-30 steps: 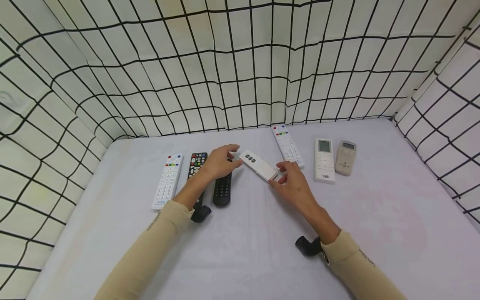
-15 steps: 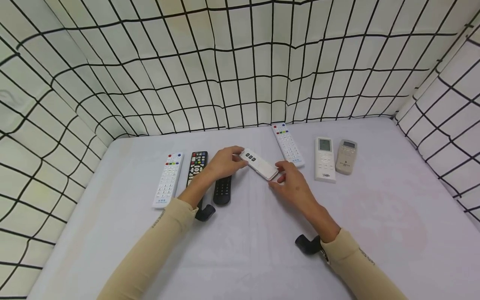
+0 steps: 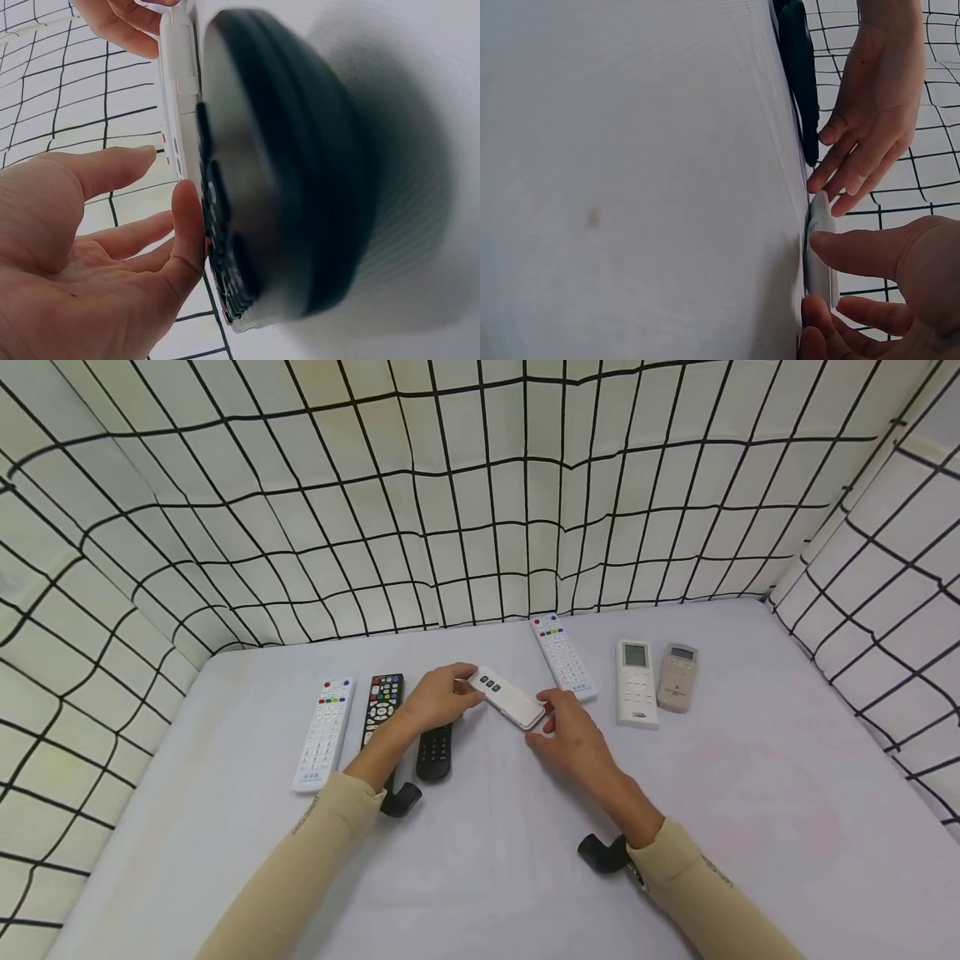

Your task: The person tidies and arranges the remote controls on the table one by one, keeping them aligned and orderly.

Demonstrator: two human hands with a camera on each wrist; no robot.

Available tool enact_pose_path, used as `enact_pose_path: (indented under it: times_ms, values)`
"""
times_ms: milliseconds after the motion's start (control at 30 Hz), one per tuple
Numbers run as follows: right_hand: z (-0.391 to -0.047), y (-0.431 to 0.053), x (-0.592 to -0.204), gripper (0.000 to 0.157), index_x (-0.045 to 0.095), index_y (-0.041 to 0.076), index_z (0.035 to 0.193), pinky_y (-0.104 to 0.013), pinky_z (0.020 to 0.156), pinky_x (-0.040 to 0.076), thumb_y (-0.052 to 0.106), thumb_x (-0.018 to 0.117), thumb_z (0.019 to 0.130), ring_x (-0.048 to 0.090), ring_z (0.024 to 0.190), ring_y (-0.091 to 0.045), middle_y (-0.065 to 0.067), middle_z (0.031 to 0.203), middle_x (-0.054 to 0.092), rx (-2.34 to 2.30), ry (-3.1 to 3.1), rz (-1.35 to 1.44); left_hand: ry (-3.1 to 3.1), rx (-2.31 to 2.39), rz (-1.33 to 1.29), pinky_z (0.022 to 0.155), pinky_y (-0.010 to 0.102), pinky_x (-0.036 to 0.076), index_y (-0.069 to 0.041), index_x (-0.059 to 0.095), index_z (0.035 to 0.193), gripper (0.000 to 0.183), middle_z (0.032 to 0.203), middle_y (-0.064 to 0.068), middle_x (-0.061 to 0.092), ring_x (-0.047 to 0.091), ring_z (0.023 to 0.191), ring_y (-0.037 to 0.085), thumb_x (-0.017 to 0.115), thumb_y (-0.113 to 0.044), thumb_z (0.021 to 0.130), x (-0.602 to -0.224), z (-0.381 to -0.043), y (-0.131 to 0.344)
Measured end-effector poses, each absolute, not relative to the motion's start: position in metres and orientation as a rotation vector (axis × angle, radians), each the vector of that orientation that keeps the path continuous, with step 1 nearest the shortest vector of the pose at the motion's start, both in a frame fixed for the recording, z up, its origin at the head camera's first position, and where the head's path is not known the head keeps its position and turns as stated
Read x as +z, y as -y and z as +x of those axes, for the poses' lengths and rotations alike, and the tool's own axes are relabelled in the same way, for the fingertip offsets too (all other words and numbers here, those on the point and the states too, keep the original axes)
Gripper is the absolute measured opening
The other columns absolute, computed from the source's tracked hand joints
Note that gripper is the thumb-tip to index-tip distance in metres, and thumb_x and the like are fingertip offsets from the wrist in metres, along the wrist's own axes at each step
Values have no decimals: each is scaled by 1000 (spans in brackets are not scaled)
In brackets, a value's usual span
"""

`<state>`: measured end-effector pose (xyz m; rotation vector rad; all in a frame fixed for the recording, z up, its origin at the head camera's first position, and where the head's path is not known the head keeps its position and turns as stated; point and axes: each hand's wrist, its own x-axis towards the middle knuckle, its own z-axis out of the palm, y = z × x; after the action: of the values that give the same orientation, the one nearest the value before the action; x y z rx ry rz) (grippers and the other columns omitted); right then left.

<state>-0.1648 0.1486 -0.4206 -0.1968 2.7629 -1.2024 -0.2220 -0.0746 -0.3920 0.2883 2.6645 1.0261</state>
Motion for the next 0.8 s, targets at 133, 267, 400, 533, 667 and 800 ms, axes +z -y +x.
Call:
enact_pose_path:
  times_ms: [133,267,400,533,667,800]
  values:
    - [-165,-147,-420,62,50,-4,144,-33,83,49,7,80,90,61,101,-26,-23,130,60,-1176,-2778,-207,-2657,1045,286,78,29,59,-3,49,153,57,129,18,70,70,105,26,66,-22,102,-394,-221,78]
    - [-166,-148,-419,62,51,-2,144,-34,83,49,9,80,91,62,100,-26,-21,128,60,-1149,-2806,-199,-2653,1050,308,80,29,59,-2,49,153,57,131,19,69,69,112,28,66,-21,102,-393,-222,78]
    - [-166,-148,-419,61,52,-2,144,-35,84,50,9,80,91,62,100,-26,-21,126,60,-1121,-2824,-209,-2649,1050,307,79,28,58,-2,49,153,56,131,19,69,69,111,28,66,-19,102,-393,-222,78]
    - [-165,-146,-420,61,52,-3,144,-36,84,50,10,80,91,62,100,-26,-21,125,60,-1104,-2823,-206,-2650,1043,303,77,26,56,-1,49,153,56,132,19,68,68,110,27,67,-18,102,-394,-221,79]
    - [-165,-145,-420,62,52,-4,145,-36,85,51,8,80,91,63,100,-27,-22,125,60,-1110,-2817,-203,-2653,1048,312,77,26,55,-1,48,153,57,137,19,66,66,114,27,67,-17,101,-396,-221,79]
    - [-164,-145,-419,62,53,-5,145,-35,85,52,7,79,90,64,100,-27,-22,124,58,-1150,-2788,-205,-2650,1066,312,79,28,57,-1,48,153,58,142,19,63,66,117,28,68,-16,101,-397,-221,80]
